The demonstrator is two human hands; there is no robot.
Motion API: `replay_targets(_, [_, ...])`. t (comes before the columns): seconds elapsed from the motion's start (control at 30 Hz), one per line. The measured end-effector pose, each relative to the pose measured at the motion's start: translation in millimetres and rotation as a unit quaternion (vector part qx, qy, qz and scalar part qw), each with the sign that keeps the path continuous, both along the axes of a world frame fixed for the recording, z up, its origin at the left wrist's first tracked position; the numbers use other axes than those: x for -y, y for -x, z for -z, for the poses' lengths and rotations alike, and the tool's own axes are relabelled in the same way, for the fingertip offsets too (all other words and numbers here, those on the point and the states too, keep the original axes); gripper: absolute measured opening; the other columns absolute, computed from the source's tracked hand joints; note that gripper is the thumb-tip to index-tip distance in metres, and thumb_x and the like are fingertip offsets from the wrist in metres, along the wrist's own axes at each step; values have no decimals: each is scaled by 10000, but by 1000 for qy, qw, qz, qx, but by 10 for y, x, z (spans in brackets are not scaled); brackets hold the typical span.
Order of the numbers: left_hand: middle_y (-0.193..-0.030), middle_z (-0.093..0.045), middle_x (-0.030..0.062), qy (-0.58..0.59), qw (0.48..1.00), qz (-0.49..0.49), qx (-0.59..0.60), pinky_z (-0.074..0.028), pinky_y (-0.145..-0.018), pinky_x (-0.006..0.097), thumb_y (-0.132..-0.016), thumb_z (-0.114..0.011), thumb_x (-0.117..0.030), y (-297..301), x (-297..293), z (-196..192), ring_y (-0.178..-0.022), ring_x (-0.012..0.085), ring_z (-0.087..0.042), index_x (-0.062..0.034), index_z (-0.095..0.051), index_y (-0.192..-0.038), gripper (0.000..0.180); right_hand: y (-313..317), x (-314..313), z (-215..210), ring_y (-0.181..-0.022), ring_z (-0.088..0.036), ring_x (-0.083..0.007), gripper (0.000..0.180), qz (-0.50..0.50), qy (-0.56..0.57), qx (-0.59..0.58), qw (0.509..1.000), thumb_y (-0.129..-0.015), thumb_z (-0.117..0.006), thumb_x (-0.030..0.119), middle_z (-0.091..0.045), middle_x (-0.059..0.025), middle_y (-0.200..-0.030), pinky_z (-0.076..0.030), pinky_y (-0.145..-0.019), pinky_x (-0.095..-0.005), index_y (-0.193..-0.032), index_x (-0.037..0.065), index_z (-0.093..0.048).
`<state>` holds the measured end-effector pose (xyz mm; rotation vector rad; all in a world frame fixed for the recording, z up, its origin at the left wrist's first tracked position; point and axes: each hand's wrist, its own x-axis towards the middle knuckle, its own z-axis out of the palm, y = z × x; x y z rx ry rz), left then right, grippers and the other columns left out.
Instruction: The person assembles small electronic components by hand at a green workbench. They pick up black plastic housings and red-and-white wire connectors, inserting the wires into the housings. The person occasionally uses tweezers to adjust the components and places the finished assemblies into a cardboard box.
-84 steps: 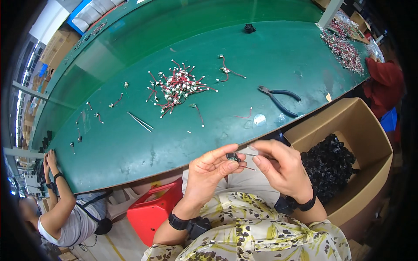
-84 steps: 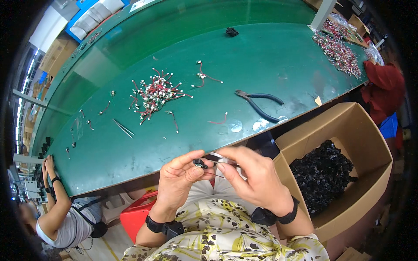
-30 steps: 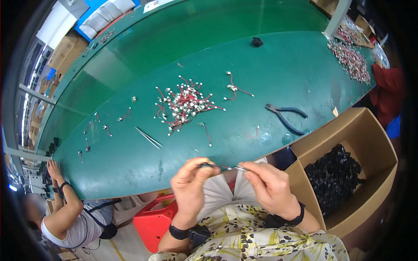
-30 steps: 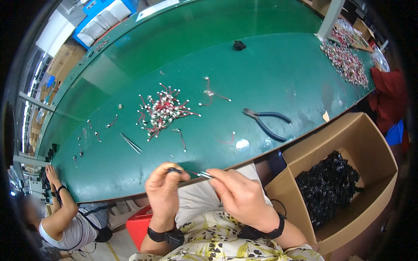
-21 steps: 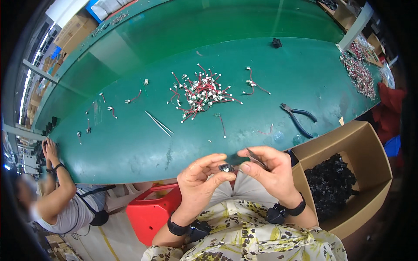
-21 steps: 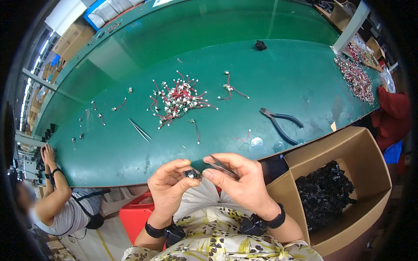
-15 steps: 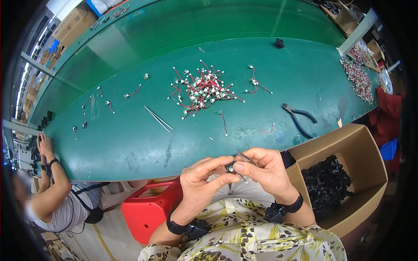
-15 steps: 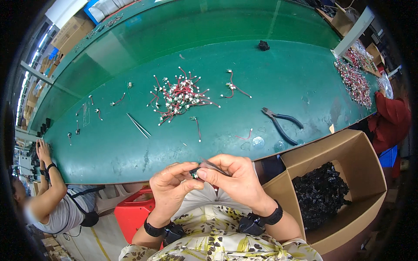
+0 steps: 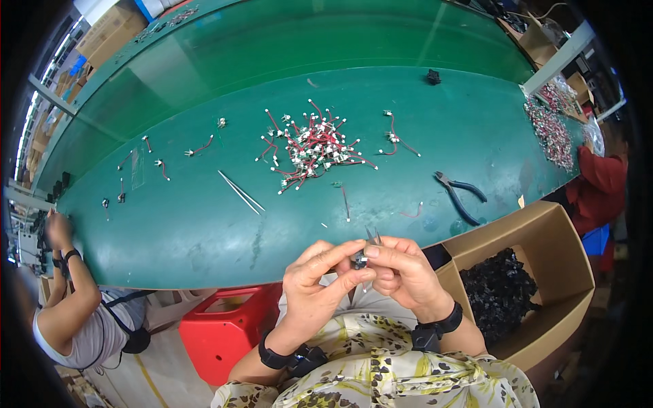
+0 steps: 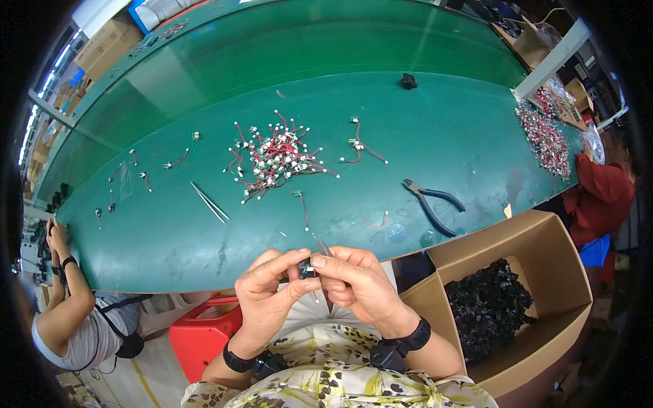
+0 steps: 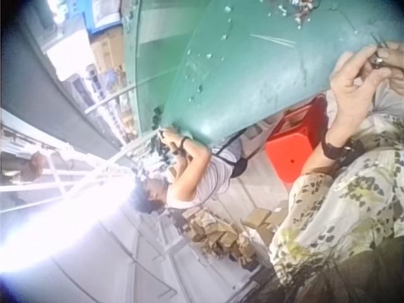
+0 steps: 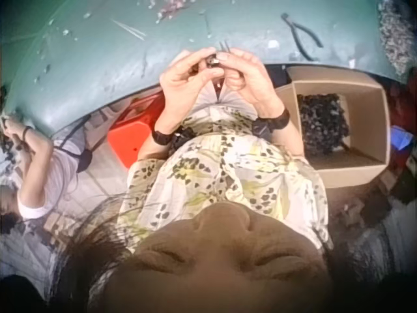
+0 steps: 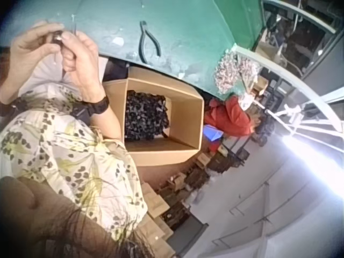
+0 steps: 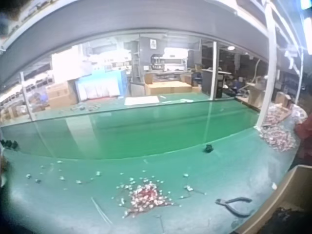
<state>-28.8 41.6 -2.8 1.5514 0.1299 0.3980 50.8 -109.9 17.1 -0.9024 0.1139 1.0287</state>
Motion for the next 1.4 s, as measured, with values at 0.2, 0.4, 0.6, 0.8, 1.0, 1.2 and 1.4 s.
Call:
replay_targets(0.2, [-786, -588, -4, -8, 998, -51, -31, -464, -653, 228, -715, -809, 7, -42, -107, -62, -704, 78, -541, -55, -714, -1103, 404, -99, -1, -214, -703, -573, -38, 165, 33, 111, 203, 972, -914, -668, 90, -656, -14, -805, -471, -571, -201, -1042, -13, -649])
replay_targets(0.4, [-1034, -566, 38, -202, 880, -425, -59, -449, -833, 285, -793, -729, 4, 334, -1301, -233, -898, 151, -531, -43, -613, -1233, 458, -772, 547, -357, -697, -611, -109, 209, 57, 387, 551, 737, -803, -753, 91, -682, -89, -830, -499, -628, -273, -971, -13, -683])
replay_targets(0.6, [-1161, -532, 59, -325, 866, -379, -40, -425, -887, 284, -796, -730, -21, 347, -1017, -293, -940, 151, -501, -45, -579, -1268, 495, -2212, 695, -564, -919, -644, -320, 320, 73, 488, 670, 555, -783, -723, 134, -669, -170, -991, -508, -803, -390, -1083, 31, -680])
replay_targets(0.8, [-1004, -652, 64, -144, 988, -62, 1, -500, -780, 283, -773, -740, 50, -161, -45, -211, -862, 152, -609, -26, -699, -1030, 271, -2922, 413, -298, -1119, -583, -330, 450, -3, 490, 709, 508, -781, -719, 124, -611, -151, -1191, -483, -934, -408, -1222, 110, -633])
replay_targets(1.0, [-957, -695, 91, -87, 993, 75, -40, -527, -778, 296, -818, -719, 28, -320, 180, -225, -891, 173, -652, -25, -712, -1012, 201, -3059, 532, -236, -1075, -619, -311, 419, -64, 460, 669, 581, -776, -719, 102, -657, -145, -1138, -488, -925, -388, -1185, 57, -643])
replay_targets(1.2, [-1160, -645, 160, 272, 950, 91, -122, -535, -926, 365, -956, -578, -49, -489, 189, -169, -1046, 254, -653, 23, -543, -1271, 325, -1687, 393, -556, -1014, -617, -146, 416, -67, 222, 609, 759, -765, -753, 52, -653, -63, -1076, -505, -769, -276, -1168, 65, -652])
replay_targets(1.4, [-1220, -612, 153, 490, 832, 218, -143, -552, -916, 362, -968, -560, -75, -406, 170, -151, -1068, 250, -646, 5, -505, -1319, 365, -654, 405, -662, -872, -617, -135, 456, -145, 178, 618, 752, -769, -723, -13, -649, -65, -1139, -465, -580, -221, -1211, 62, -638])
